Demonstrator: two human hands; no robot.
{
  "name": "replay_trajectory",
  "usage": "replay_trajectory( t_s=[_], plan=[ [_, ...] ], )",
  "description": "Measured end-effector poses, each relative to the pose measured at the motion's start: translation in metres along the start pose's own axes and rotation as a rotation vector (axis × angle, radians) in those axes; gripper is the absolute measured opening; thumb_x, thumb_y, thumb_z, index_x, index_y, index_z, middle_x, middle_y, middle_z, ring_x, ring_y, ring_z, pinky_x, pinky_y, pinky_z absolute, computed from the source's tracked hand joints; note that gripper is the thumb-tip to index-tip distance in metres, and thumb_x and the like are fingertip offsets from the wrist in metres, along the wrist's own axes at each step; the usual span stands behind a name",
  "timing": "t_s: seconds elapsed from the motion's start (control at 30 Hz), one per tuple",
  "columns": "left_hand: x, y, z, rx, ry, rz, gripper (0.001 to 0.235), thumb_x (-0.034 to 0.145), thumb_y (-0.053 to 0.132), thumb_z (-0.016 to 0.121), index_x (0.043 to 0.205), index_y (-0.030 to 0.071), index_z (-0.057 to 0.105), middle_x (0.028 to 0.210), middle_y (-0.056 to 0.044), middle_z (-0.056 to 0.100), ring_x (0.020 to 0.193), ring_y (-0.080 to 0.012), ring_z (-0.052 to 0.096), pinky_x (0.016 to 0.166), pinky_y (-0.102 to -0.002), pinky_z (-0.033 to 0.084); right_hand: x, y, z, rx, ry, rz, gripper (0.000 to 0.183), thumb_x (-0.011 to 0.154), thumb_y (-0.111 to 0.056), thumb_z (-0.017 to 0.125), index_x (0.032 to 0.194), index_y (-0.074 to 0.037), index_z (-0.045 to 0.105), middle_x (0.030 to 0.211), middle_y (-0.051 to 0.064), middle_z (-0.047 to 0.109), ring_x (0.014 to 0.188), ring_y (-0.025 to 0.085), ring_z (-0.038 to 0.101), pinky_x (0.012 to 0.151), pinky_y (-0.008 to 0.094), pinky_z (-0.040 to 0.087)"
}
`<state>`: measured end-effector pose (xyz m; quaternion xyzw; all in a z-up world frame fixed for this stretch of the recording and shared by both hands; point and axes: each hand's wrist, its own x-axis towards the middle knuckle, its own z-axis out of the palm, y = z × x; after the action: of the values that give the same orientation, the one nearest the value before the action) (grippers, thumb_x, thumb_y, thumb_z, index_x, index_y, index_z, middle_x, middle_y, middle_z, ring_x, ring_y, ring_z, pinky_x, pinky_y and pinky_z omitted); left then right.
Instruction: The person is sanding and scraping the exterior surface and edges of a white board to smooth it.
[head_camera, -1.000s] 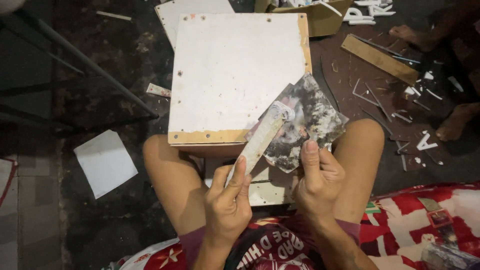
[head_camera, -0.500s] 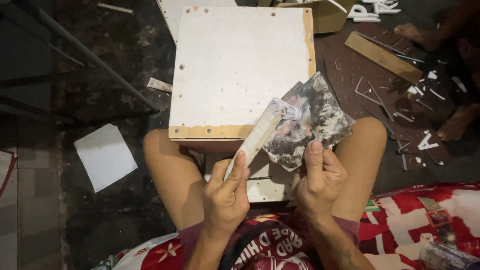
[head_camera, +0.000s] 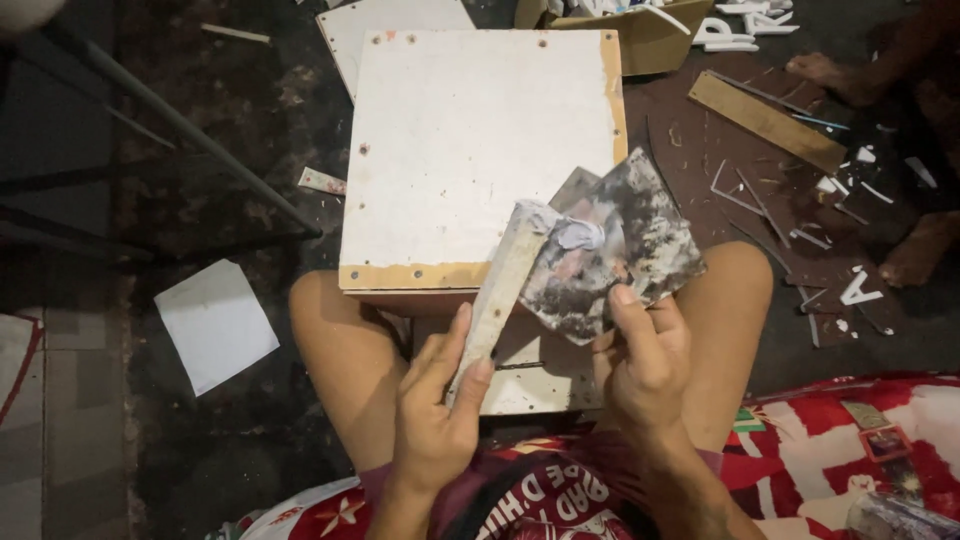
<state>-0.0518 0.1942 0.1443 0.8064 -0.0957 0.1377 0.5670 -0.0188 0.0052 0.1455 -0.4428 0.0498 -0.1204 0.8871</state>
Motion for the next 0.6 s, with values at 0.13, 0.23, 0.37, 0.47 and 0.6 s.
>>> replay_trajectory(
  t_s=[0.13, 0.23, 0.37, 0.47, 0.6],
  plan=[
    [-0.005, -0.001, 0.001, -0.272, -0.093, -0.229, 0.049, 0.096, 0.009, 0.053, 0.142, -0.009, 0.051, 0.108, -0.013, 0.068, 0.080, -0.0159, 0.063, 0.072, -0.026, 0.053, 0.003, -0.005, 0.004, -0.050, 0.020, 0.109, 0.023, 0.101, -0.009, 0.055, 0.117, 0.007, 0.060, 0.097, 0.011, 0.067, 0.076, 0.012, 0.061, 0.067, 0.020, 0.047],
    [-0.010, -0.006, 0.003, -0.395, -0.085, -0.291, 0.050, 0.098, 0.011, 0.049, 0.143, -0.010, 0.050, 0.102, -0.011, 0.063, 0.077, -0.0144, 0.057, 0.068, -0.025, 0.048, 0.007, 0.003, -0.004, -0.097, 0.028, 0.062, 0.020, 0.106, -0.018, 0.055, 0.104, 0.002, 0.057, 0.092, 0.006, 0.060, 0.078, 0.009, 0.055, 0.070, 0.020, 0.044],
    [-0.018, -0.013, 0.005, -0.560, -0.032, -0.306, 0.051, 0.098, 0.010, 0.048, 0.145, -0.010, 0.048, 0.110, -0.014, 0.063, 0.076, -0.0131, 0.054, 0.064, -0.024, 0.047, 0.017, -0.002, -0.005, -0.012, 0.050, 0.079, 0.025, 0.109, -0.019, 0.050, 0.117, 0.004, 0.058, 0.099, 0.012, 0.070, 0.080, 0.015, 0.071, 0.074, 0.026, 0.063],
    [-0.020, -0.015, 0.003, -0.625, 0.010, -0.334, 0.053, 0.097, 0.010, 0.046, 0.147, -0.009, 0.046, 0.111, -0.020, 0.068, 0.071, -0.0129, 0.053, 0.059, -0.024, 0.046, 0.017, -0.012, -0.005, -0.004, 0.164, 0.141, 0.023, 0.106, -0.015, 0.051, 0.116, 0.003, 0.062, 0.106, 0.012, 0.071, 0.085, 0.013, 0.067, 0.075, 0.024, 0.054],
    [-0.028, -0.023, 0.014, -0.680, 0.049, -0.360, 0.056, 0.094, 0.010, 0.048, 0.148, -0.008, 0.046, 0.105, -0.020, 0.070, 0.066, -0.0127, 0.054, 0.052, -0.023, 0.043, 0.010, -0.013, 0.004, 0.005, 0.150, 0.164, 0.024, 0.106, -0.016, 0.051, 0.116, 0.003, 0.063, 0.102, 0.012, 0.070, 0.079, 0.012, 0.066, 0.071, 0.024, 0.054]
  ],
)
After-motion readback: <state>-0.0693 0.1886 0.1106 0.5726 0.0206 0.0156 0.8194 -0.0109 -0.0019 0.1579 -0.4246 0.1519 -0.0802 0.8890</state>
